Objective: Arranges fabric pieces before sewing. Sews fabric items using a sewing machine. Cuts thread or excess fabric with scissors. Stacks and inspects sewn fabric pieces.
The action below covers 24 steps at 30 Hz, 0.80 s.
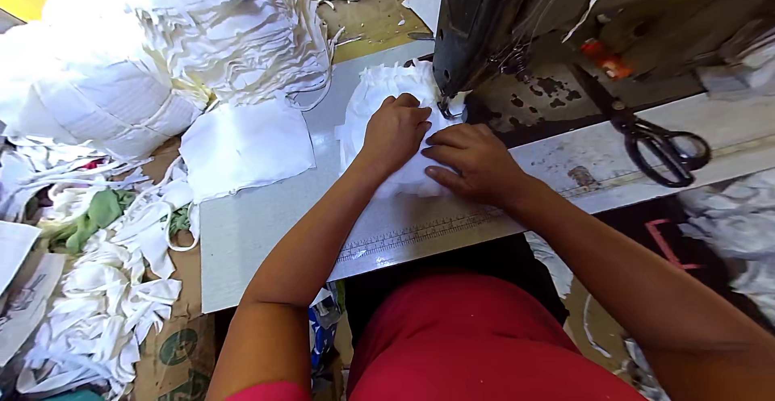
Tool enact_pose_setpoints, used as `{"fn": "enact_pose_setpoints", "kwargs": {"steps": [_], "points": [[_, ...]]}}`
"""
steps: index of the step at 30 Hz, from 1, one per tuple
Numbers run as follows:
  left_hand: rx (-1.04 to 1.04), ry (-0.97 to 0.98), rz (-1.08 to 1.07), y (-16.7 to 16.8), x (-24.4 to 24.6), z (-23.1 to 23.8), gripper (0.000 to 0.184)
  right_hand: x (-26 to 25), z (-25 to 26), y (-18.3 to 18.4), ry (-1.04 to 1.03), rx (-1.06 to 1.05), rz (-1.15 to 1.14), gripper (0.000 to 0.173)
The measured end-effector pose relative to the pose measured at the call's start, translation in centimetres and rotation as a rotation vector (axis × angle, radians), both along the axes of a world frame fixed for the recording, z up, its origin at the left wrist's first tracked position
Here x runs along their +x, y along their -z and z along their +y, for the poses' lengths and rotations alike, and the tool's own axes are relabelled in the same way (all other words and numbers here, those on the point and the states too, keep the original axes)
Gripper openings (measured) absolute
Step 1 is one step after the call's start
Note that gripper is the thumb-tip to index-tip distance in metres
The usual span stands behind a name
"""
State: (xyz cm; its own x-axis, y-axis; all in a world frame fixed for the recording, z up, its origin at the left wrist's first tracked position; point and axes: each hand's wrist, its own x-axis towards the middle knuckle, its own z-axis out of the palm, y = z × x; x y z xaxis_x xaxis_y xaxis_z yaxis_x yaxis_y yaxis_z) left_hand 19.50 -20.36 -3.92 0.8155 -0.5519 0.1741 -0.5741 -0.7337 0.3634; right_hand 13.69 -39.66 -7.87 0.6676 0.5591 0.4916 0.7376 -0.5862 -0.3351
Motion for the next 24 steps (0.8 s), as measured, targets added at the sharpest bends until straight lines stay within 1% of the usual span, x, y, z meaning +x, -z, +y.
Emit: {"fn": "enact_pose_setpoints", "kwargs": {"steps": [2,4,5,7,8,9,11,14,16,18,20,24], "points": [[0.031,-0.026,0.010,-0.2,-0.2,-0.1,0.029,0.3,-0.3,-0.1,0.012,0.014,0.033,0.047],[0.128,-0.017,-0.039,-0.4,-0.3,-0.2,0.030,0.4,-0.7,-0.1,0.041,0.013,0.034,0.046],[0.158,0.025,-0.109,-0.4,-0.3,0.1,0.029,0.4,-0.9,-0.1,0.057,0.018,0.030,0.046],[0.127,0.185,-0.207,-0.2,0.1,1.2,0.023,0.6,-1.4,0.1,0.088,0.036,0.014,0.044],[0.105,0.264,-0.174,-0.3,0.2,1.8,0.024,0.8,-1.7,0.2,0.101,0.046,0.010,0.042],[0.092,0.323,-0.103,-0.4,0.2,2.5,0.030,0.9,-2.0,0.2,0.117,0.048,0.007,0.040],[0.073,0.371,0.005,-0.6,0.1,3.4,0.036,0.9,-2.4,0.4,0.151,0.048,-0.018,0.035],[0.048,0.297,-0.068,0.6,-0.5,3.2,0.035,0.6,-2.3,0.3,0.142,0.074,-0.091,0.029],[0.038,0.214,-0.097,1.0,-0.9,2.5,0.035,0.2,-2.1,0.1,0.081,0.100,-0.105,0.033],[0.050,0.139,-0.109,1.1,-1.2,1.9,0.035,0.3,-2.1,0.3,0.064,0.083,-0.077,0.041],[0.053,0.082,-0.132,1.2,-1.5,1.3,0.035,0.6,-2.4,0.3,0.114,0.055,-0.068,0.044],[0.071,-0.036,-0.189,1.6,-1.6,0.3,0.035,1.1,-2.4,0.3,0.223,-0.009,-0.082,0.039]]}}
